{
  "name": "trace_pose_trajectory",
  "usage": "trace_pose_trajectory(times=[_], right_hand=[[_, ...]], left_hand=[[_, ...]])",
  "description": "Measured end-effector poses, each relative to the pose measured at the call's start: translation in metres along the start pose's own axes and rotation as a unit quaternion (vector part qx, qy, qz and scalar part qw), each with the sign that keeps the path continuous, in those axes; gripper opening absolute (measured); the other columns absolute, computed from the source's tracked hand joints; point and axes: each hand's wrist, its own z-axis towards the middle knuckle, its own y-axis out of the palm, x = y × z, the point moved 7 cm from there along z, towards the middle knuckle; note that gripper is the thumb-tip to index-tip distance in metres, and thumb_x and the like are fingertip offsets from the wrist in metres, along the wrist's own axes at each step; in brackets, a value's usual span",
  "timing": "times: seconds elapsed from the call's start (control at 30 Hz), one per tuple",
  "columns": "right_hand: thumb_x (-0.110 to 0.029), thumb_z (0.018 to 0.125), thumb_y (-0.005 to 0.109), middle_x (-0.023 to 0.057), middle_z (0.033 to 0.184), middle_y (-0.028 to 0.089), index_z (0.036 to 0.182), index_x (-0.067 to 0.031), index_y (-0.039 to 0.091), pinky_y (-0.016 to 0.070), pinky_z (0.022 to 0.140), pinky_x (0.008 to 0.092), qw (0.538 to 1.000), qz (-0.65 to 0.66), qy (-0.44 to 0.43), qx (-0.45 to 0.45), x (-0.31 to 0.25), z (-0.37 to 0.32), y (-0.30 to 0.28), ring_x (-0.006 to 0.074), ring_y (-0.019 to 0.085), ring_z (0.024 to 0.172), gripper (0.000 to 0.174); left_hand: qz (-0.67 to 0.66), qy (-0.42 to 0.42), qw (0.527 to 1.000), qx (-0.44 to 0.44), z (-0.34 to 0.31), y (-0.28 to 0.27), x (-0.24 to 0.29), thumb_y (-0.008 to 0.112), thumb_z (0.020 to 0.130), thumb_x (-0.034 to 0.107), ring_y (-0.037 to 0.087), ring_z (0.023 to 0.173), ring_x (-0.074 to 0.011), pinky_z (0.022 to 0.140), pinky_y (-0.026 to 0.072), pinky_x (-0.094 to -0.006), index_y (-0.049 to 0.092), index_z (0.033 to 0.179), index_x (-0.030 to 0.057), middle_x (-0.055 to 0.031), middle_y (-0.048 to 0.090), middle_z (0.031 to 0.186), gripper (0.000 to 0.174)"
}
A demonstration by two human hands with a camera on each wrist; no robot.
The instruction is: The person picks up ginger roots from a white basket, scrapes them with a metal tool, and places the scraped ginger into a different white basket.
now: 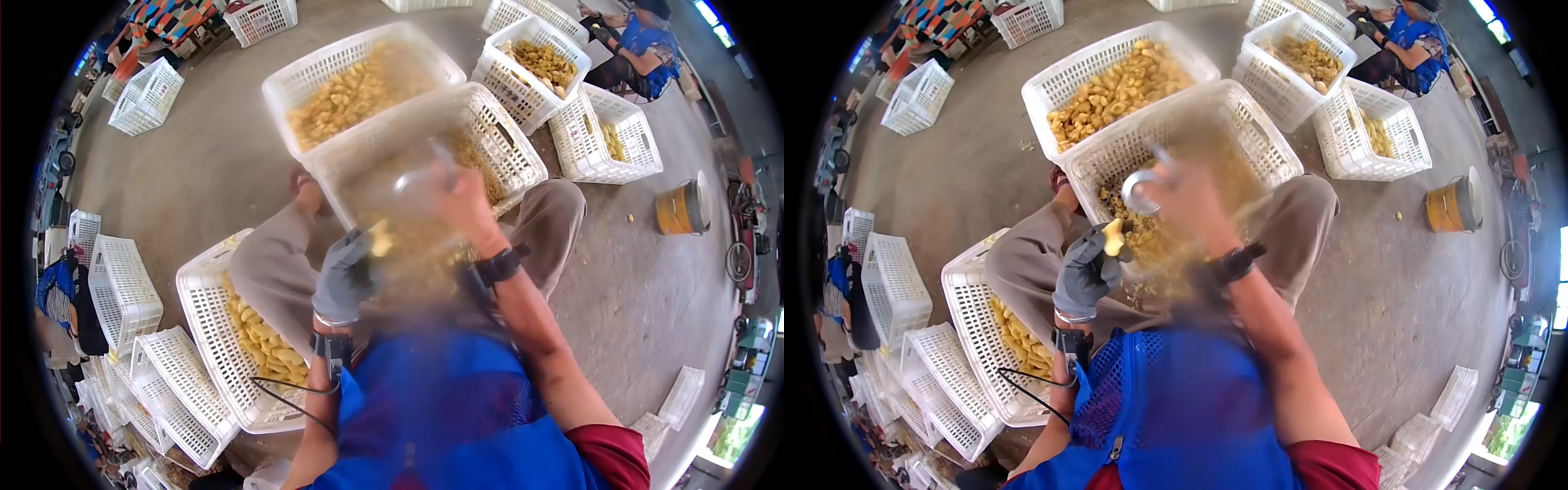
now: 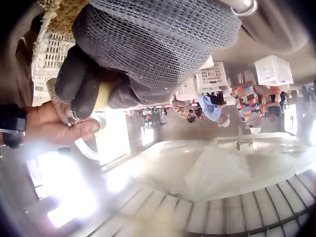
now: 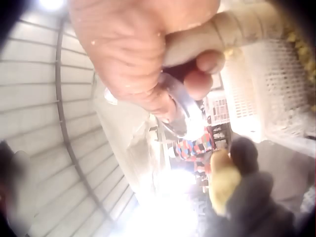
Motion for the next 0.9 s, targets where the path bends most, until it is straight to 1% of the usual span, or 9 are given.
trace_pose_trajectory(times=[0.07, 0.2, 0.27, 0.33, 0.4, 0.5, 0.63, 0.73, 0.9], right_hand=[[-0.025, 0.089, 0.078, 0.0075, 0.080, 0.068, 0.100, -0.0020, 0.072, 0.0486, 0.063, 0.0357, 0.996, -0.032, -0.078, -0.030, -0.017, 0.000, 0.016, 0.0132, 0.059, 0.067, 0.026], [-0.025, 0.089, 0.078, 0.0064, 0.078, 0.068, 0.100, -0.0041, 0.072, 0.0482, 0.063, 0.0348, 0.994, -0.042, -0.099, -0.014, -0.034, 0.005, 0.015, 0.0127, 0.059, 0.069, 0.024], [-0.025, 0.090, 0.078, 0.0063, 0.077, 0.068, 0.100, -0.0042, 0.072, 0.0485, 0.065, 0.0351, 0.999, -0.004, -0.055, 0.001, -0.029, 0.007, 0.004, 0.0133, 0.060, 0.071, 0.024], [-0.027, 0.091, 0.077, 0.0067, 0.079, 0.069, 0.100, -0.0036, 0.072, 0.0489, 0.067, 0.0357, 0.987, 0.144, 0.077, -0.003, -0.020, -0.008, -0.010, 0.0143, 0.061, 0.074, 0.026], [-0.027, 0.091, 0.077, 0.0065, 0.080, 0.071, 0.100, -0.0022, 0.072, 0.0493, 0.068, 0.0362, 0.998, 0.015, -0.053, -0.026, -0.014, -0.015, 0.003, 0.0151, 0.061, 0.075, 0.027], [-0.027, 0.091, 0.077, 0.0085, 0.084, 0.072, 0.103, -0.0014, 0.072, 0.0503, 0.070, 0.0362, 0.996, 0.030, -0.081, 0.001, -0.010, -0.018, -0.007, 0.0159, 0.063, 0.077, 0.029], [-0.026, 0.092, 0.077, 0.0097, 0.085, 0.072, 0.105, -0.0018, 0.072, 0.0498, 0.070, 0.0350, 0.994, 0.077, 0.070, 0.020, 0.015, -0.021, -0.044, 0.0137, 0.062, 0.078, 0.028], [-0.025, 0.092, 0.077, 0.0095, 0.085, 0.072, 0.106, -0.0020, 0.073, 0.0490, 0.069, 0.0340, 0.993, 0.119, -0.026, 0.006, 0.015, -0.024, -0.040, 0.0127, 0.061, 0.077, 0.028], [-0.021, 0.090, 0.080, 0.0052, 0.085, 0.072, 0.104, -0.0027, 0.073, 0.0487, 0.065, 0.0323, 0.997, -0.080, -0.003, 0.007, 0.042, -0.013, -0.043, 0.0120, 0.061, 0.073, 0.024]], left_hand=[[-0.074, -0.008, 0.997, 0.015, 0.011, -0.014, -0.012, 0.062, 0.102, 0.026, 0.049, 0.052, -0.0114, 0.047, 0.0404, -0.0251, 0.055, 0.137, -0.0026, -0.0209, 0.067, 0.093, 0.045], [-0.067, 0.003, 0.987, -0.144, -0.003, 0.010, 0.006, 0.062, 0.102, 0.026, 0.048, 0.054, -0.0117, 0.050, 0.0402, -0.0251, 0.056, 0.133, -0.0012, -0.0196, 0.068, 0.096, 0.042], [-0.062, 0.019, 0.994, -0.083, -0.006, 0.010, 0.009, 0.063, 0.102, 0.027, 0.048, 0.053, -0.0119, 0.049, 0.0392, -0.0256, 0.055, 0.135, -0.0011, -0.0190, 0.068, 0.097, 0.044], [-0.070, 0.027, 0.997, -0.020, -0.003, 0.005, -0.001, 0.063, 0.102, 0.027, 0.047, 0.052, -0.0123, 0.048, 0.0388, -0.0261, 0.053, 0.138, -0.0012, -0.0187, 0.068, 0.098, 0.047], [-0.086, 0.025, 0.995, 0.035, 0.009, -0.001, -0.021, 0.063, 0.102, 0.028, 0.047, 0.051, -0.0128, 0.048, 0.0392, -0.0266, 0.051, 0.142, -0.0016, -0.0187, 0.068, 0.099, 0.051], [0.008, 0.039, 0.999, -0.033, 0.008, 0.013, -0.026, 0.063, 0.102, 0.027, 0.049, 0.053, -0.0134, 0.049, 0.0413, -0.0266, 0.050, 0.144, -0.0007, -0.0186, 0.069, 0.101, 0.052], [-0.006, 0.016, 0.999, -0.031, 0.004, 0.038, -0.027, 0.064, 0.102, 0.025, 0.054, 0.054, -0.0137, 0.050, 0.0437, -0.0256, 0.053, 0.139, -0.0031, -0.0195, 0.071, 0.097, 0.048], [0.093, 0.045, 0.995, 0.013, 0.013, 0.046, -0.033, 0.064, 0.103, 0.024, 0.057, 0.053, -0.0142, 0.050, 0.0453, -0.0254, 0.056, 0.134, -0.0028, -0.0203, 0.072, 0.092, 0.042], [0.168, 0.099, 0.981, 0.020, 0.009, 0.060, -0.026, 0.063, 0.103, 0.024, 0.060, 0.054, -0.0157, 0.049, 0.0483, -0.0282, 0.060, 0.126, -0.0024, -0.0199, 0.072, 0.086, 0.034]])
